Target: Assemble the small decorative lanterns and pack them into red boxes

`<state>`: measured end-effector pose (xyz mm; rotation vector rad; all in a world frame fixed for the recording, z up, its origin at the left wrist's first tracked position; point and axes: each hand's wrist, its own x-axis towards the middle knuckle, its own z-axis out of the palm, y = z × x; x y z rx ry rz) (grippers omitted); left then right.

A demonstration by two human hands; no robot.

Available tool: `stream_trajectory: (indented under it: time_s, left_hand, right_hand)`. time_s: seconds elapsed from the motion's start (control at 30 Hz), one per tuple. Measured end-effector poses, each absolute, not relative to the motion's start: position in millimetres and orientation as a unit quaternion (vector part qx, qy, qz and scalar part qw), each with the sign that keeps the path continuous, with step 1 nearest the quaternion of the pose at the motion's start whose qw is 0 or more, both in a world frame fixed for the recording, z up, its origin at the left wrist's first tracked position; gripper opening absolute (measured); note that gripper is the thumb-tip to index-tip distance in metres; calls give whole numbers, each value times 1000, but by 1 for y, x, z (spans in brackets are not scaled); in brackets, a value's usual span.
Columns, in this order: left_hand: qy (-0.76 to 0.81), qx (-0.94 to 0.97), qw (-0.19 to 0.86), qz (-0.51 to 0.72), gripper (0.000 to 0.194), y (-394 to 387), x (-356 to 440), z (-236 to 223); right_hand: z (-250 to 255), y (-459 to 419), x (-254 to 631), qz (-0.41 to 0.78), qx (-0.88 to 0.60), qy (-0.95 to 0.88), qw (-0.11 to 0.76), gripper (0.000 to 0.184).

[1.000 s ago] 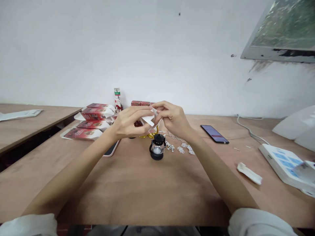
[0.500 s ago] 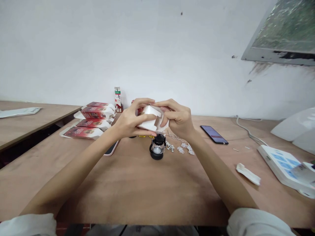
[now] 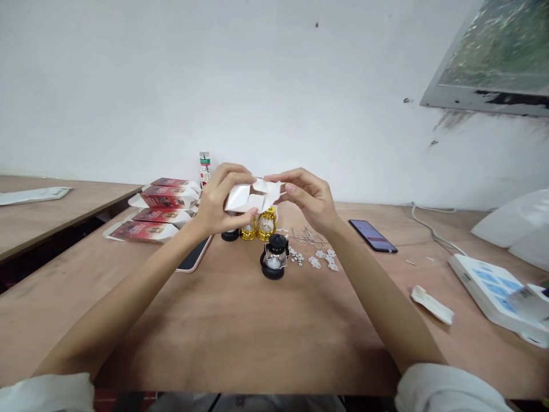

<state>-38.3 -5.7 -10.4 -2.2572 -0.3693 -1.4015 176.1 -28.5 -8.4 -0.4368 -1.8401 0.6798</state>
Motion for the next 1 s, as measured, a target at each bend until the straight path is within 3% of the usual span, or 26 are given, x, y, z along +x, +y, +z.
stream_trajectory:
  time_s: [0.4,1.0]
  left_hand:
    - [-90,-821,246,-508,25,-4,-35,-16]
    - [-76,-796,337,-498,34,0,-38,-19]
  right_hand:
    - [-4,-42,159,371,-216,-747,508,27]
    - [-11,-51,144,308,-280,-710,568,19]
